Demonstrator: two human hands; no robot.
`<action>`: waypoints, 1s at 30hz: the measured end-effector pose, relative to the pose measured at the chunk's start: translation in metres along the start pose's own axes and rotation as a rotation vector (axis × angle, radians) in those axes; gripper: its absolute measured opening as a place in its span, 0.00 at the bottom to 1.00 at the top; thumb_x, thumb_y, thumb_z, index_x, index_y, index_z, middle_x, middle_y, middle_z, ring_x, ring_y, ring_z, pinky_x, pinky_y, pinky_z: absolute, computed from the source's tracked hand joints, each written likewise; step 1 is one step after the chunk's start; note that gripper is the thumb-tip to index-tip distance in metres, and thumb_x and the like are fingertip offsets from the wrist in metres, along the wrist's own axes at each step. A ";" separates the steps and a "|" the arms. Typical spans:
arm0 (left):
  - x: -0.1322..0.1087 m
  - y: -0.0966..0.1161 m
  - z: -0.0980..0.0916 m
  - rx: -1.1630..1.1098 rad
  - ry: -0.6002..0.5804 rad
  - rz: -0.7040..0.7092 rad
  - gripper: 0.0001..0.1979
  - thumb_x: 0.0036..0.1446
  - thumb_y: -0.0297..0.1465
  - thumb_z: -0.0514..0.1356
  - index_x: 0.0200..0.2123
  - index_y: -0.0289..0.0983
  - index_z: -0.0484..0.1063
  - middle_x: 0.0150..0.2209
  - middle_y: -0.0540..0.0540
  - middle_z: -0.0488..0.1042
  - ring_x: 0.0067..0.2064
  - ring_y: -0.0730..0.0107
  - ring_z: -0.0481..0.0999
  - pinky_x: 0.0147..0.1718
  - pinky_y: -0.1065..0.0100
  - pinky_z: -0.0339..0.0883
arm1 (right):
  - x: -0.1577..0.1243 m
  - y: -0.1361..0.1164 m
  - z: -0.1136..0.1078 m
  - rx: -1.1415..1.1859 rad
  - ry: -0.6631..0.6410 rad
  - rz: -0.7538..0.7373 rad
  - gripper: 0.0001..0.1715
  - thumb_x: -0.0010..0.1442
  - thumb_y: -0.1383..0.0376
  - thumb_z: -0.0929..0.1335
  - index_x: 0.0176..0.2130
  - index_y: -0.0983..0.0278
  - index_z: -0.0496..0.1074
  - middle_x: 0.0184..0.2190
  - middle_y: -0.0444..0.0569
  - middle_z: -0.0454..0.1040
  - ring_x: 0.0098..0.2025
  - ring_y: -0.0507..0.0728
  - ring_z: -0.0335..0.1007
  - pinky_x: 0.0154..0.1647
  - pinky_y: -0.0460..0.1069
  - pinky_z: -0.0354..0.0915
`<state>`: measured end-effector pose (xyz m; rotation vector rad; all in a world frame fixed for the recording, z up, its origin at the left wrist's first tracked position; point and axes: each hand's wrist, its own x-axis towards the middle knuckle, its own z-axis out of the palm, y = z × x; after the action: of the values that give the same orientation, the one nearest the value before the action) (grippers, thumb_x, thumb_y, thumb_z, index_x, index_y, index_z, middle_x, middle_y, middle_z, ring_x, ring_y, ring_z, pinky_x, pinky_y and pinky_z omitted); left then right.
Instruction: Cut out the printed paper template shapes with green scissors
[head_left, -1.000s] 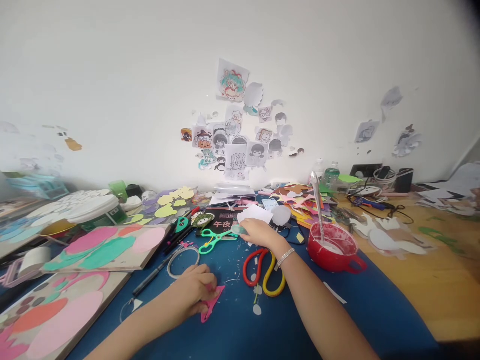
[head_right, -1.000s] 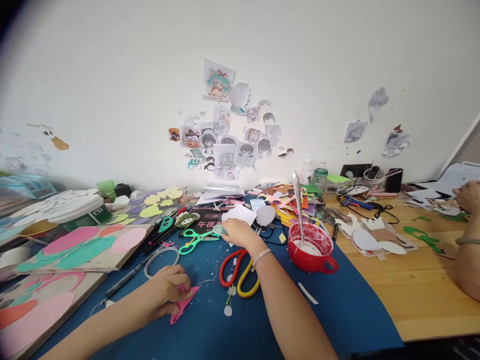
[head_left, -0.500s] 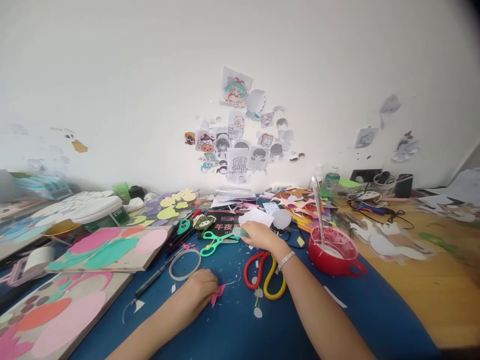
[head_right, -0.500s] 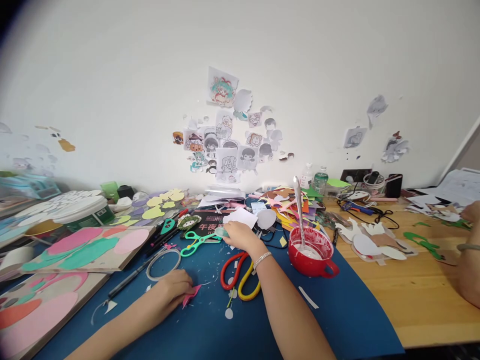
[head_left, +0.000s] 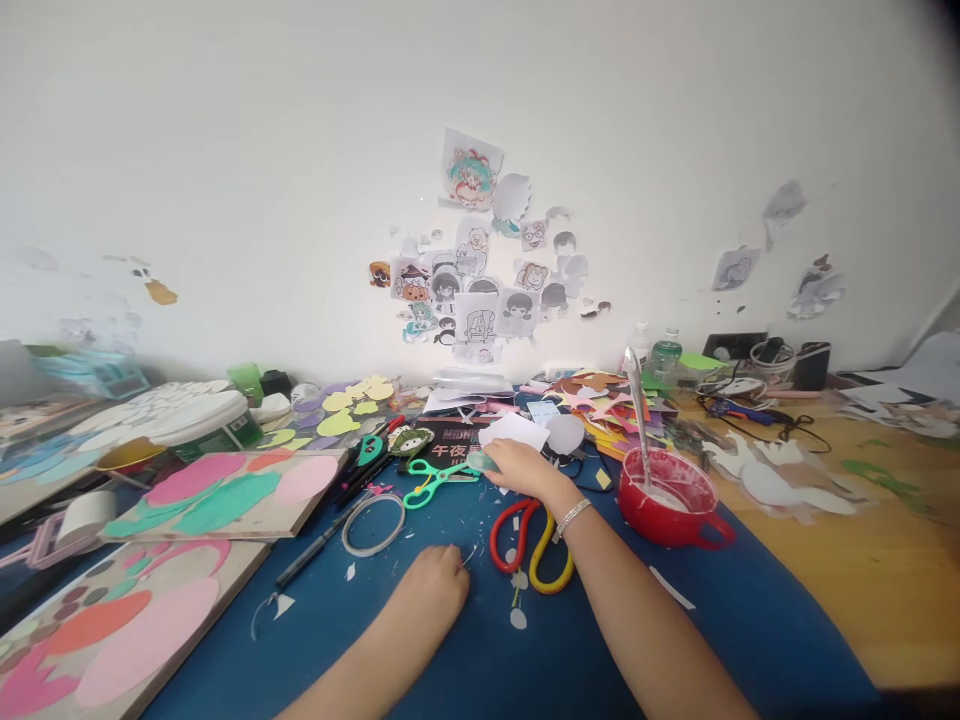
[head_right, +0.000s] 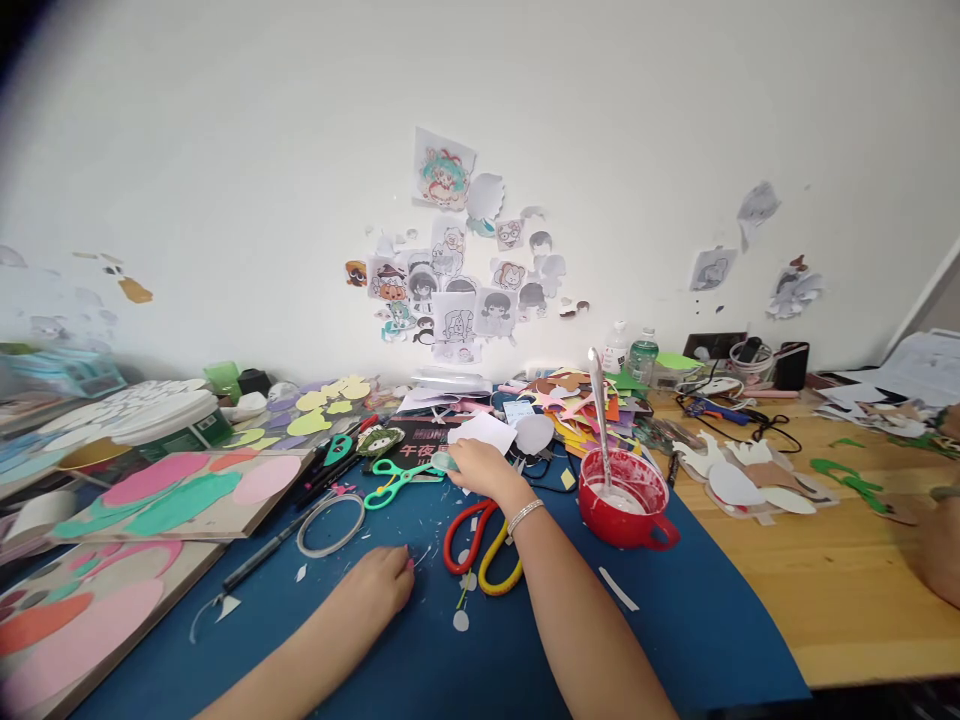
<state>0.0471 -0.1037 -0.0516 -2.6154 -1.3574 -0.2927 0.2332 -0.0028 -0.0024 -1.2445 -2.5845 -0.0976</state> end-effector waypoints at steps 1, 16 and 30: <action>-0.003 0.004 0.002 -0.054 0.031 -0.053 0.15 0.54 0.21 0.43 0.24 0.33 0.67 0.24 0.42 0.68 0.28 0.65 0.69 0.29 0.65 0.62 | 0.000 0.000 0.000 -0.001 -0.003 0.000 0.08 0.56 0.65 0.65 0.36 0.68 0.66 0.34 0.53 0.69 0.37 0.57 0.65 0.29 0.45 0.55; -0.009 0.025 -0.026 -0.126 -0.145 -0.007 0.17 0.53 0.20 0.44 0.24 0.34 0.70 0.28 0.42 0.70 0.30 0.67 0.69 0.30 0.67 0.64 | 0.001 0.002 0.002 -0.016 0.004 -0.018 0.08 0.55 0.65 0.65 0.35 0.68 0.66 0.34 0.52 0.69 0.37 0.57 0.66 0.29 0.45 0.56; -0.011 0.055 -0.018 -0.136 -0.050 -0.027 0.16 0.55 0.20 0.45 0.31 0.36 0.73 0.32 0.42 0.72 0.34 0.65 0.70 0.33 0.66 0.65 | 0.001 0.001 0.003 -0.016 0.002 -0.011 0.10 0.56 0.64 0.64 0.38 0.68 0.66 0.35 0.53 0.70 0.37 0.57 0.66 0.30 0.45 0.56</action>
<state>0.0845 -0.1484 -0.0404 -2.7336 -1.4373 -0.3363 0.2334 -0.0010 -0.0049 -1.2356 -2.5943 -0.1222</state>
